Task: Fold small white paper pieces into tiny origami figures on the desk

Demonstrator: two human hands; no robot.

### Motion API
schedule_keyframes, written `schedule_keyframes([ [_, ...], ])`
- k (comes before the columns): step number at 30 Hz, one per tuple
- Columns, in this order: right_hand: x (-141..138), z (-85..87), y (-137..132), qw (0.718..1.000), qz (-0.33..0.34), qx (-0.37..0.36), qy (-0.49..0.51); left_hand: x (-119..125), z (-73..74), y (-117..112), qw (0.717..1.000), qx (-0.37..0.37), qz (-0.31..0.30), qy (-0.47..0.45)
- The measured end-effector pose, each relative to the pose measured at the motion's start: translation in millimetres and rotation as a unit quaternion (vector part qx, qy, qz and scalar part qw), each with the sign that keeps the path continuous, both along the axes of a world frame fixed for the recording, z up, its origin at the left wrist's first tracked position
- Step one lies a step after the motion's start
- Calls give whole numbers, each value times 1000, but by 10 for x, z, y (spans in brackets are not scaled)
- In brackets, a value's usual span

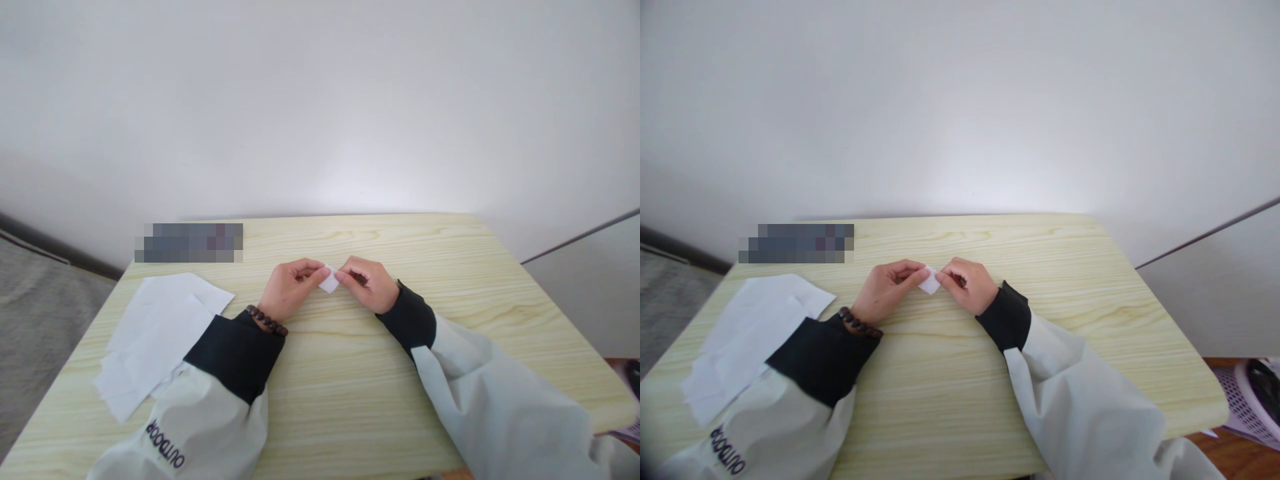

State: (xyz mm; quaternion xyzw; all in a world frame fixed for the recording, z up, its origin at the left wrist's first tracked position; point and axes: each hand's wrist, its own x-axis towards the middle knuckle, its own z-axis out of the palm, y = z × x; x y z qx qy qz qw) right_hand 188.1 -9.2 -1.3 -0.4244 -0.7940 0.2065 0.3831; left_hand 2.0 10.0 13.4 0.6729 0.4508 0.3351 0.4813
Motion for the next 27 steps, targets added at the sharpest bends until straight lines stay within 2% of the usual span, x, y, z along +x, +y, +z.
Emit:
schedule_keyframes([
  [7, 26, 3, 18, 997, 65, -6, -26, -6, -10, 5, 998, 38, -10, 57],
  [10, 21, 5, 15, 998, 55, -11, -10, 1, -7, -2, 999, 27, 0, 40],
  [14, 6, 4, 7, 1000, 5, -15, 19, 7, -6, -7, 1000, 11, 16, 8],
  [18, -1, 3, 5, 998, -36, -32, 26, -8, -9, 2, 1000, 10, -14, 13],
  [27, 3, 7, 4, 1000, -8, -29, 3, -43, 15, 5, 999, -5, -31, 12],
])
